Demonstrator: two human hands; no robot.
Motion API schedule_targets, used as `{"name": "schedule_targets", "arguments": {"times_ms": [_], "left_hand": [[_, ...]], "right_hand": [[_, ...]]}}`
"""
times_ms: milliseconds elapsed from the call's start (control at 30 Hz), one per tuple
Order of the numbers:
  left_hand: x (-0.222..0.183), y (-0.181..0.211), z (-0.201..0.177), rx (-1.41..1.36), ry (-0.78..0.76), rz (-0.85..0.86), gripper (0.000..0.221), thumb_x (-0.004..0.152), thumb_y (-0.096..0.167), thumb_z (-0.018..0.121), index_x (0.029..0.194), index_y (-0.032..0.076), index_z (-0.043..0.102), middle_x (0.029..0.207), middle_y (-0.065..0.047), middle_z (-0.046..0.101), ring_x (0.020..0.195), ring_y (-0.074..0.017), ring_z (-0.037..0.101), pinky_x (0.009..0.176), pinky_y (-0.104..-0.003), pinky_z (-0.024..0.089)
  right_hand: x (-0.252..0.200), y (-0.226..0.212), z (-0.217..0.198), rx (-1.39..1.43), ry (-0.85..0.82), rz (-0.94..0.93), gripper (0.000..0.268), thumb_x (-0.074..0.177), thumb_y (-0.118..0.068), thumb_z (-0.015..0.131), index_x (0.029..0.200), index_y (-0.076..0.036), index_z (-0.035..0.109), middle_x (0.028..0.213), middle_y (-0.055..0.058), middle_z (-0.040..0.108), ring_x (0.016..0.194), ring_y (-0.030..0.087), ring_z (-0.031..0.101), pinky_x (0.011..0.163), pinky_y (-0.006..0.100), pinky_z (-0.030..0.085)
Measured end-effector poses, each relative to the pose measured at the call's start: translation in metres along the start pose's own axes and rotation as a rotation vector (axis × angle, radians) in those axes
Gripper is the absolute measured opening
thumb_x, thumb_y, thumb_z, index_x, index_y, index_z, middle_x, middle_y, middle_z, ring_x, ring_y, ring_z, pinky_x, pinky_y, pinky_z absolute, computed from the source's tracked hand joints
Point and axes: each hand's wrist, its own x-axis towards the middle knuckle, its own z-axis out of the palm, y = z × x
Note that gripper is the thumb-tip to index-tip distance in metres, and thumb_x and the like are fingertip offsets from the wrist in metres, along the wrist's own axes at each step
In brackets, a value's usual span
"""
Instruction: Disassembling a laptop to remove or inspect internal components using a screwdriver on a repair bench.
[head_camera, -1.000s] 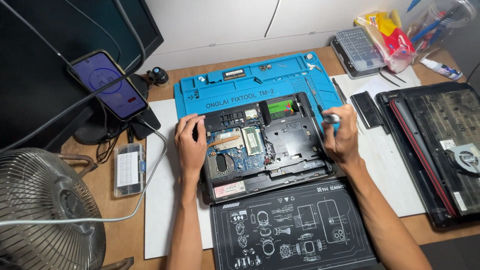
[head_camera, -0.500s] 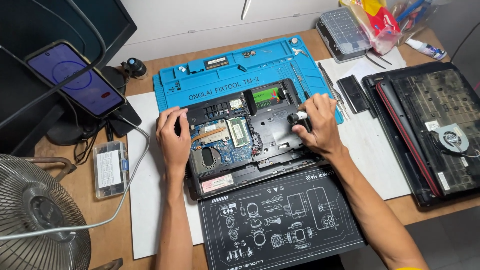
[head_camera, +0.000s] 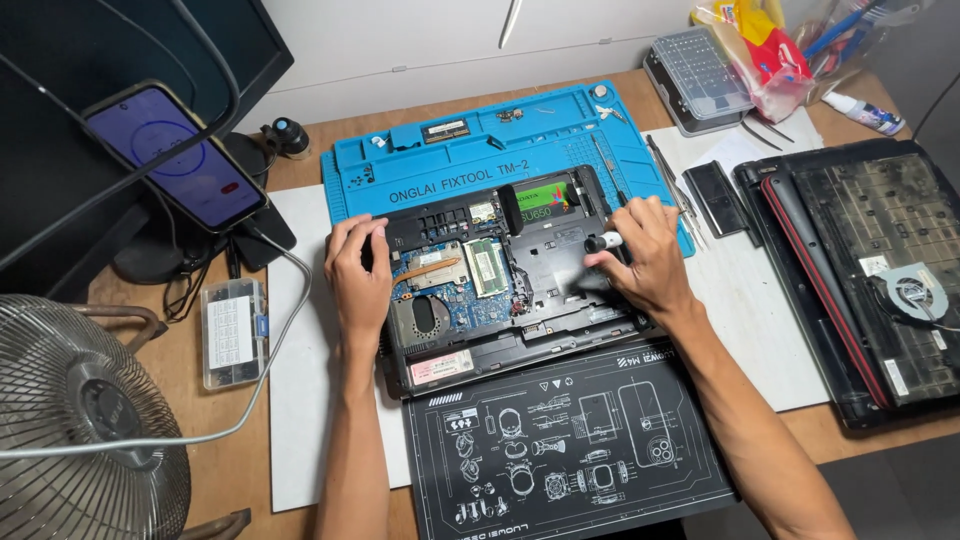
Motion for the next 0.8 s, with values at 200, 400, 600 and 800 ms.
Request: {"name": "schedule_targets", "arguments": {"times_ms": [200,400,600,800], "left_hand": [[0.0,-0.002,-0.001,0.022,-0.001,0.006,0.019,0.107,0.011,0.056,0.111,0.009,0.075,0.109,-0.01,0.067,0.111,-0.0314,0.068,0.094,-0.045,0.053],[0.002,0.013,-0.01,0.045,0.103,0.073,0.019,0.107,0.007,0.056,0.109,0.007,0.075,0.102,-0.009,0.068,0.098,-0.0278,0.069,0.087,-0.041,0.053],[-0.01,0.081,-0.062,-0.077,0.307,0.046,0.02,0.106,0.005,0.056,0.11,0.007,0.076,0.099,-0.007,0.072,0.093,-0.0253,0.07,0.088,-0.038,0.052],[-0.093,0.148,-0.214,0.122,0.026,0.256,0.044,0.097,0.009,0.037,0.132,-0.013,0.053,0.133,-0.029,0.062,0.132,-0.0384,0.062,0.119,-0.046,0.051]], "right_hand": [[-0.002,0.001,0.001,0.02,-0.022,-0.007,0.066,0.099,-0.078,0.039,0.085,-0.014,0.052,0.078,0.001,0.041,0.08,0.023,0.049,0.088,0.036,0.037],[0.002,0.001,-0.005,-0.022,-0.025,0.028,0.061,0.099,-0.074,0.052,0.088,-0.014,0.056,0.08,0.001,0.044,0.084,0.023,0.05,0.091,0.037,0.036],[-0.004,0.018,-0.002,-0.061,0.016,0.066,0.06,0.09,-0.07,0.072,0.094,-0.012,0.057,0.086,0.003,0.047,0.088,0.025,0.052,0.091,0.04,0.038],[0.002,0.011,-0.009,-0.158,-0.002,0.037,0.068,0.094,-0.072,0.048,0.09,-0.005,0.056,0.09,0.009,0.051,0.085,0.025,0.043,0.082,0.04,0.029]]}}
